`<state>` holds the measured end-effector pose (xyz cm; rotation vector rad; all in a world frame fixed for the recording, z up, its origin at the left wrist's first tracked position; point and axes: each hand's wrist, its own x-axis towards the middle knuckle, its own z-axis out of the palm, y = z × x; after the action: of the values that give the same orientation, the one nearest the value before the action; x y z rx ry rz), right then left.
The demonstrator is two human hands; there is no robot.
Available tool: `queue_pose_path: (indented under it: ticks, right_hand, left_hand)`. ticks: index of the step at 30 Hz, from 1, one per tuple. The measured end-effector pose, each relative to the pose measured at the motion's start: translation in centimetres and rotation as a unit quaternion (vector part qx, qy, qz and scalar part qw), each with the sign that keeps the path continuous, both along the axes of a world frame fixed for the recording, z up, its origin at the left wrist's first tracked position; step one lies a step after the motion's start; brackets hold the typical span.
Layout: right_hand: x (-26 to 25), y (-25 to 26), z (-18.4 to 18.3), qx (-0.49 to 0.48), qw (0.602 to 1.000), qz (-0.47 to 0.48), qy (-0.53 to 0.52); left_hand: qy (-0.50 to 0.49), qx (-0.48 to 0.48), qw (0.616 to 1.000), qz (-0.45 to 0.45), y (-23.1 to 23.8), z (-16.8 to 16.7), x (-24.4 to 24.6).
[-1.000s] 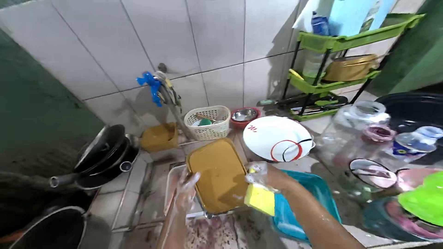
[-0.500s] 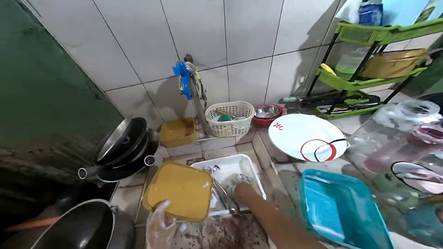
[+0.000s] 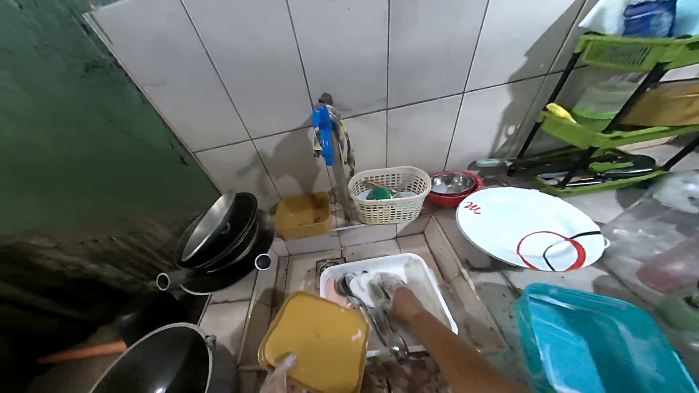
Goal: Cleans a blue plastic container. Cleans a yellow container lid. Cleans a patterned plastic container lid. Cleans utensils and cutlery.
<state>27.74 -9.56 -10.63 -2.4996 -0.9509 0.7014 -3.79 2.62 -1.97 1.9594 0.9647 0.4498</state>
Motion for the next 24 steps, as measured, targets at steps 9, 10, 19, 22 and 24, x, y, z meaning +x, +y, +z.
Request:
queue_pose_path:
  ticks: [9,10,19,22,24]
  right_hand:
    - [0.0,3.0,-1.9,0.012,1.000,0.021,-0.008]
    - [0.5,2.9,-1.8,0.032,0.999,0.025,0.012]
    - [-8.1,2.5,7.8,0.341,0.931,0.083,0.104]
    - [-8.9,2.9,8.2,0.390,0.909,0.143,-0.011]
    - [-5.9,2.8,7.2,0.401,0.909,0.106,-0.053]
  left_hand:
    - [-0.167,-0.354,0.896,0.208,0.0,1.2,3.9]
    - [-0.160,-0.356,0.896,0.210,-0.2,1.5,4.4]
    - [-0.121,-0.364,0.915,0.127,-3.9,3.5,9.1]
    - [-0.154,-0.366,0.915,0.068,-4.9,3.5,9.9]
    - [-0.152,-0.383,0.909,0.068,-5.6,4.3,10.4]
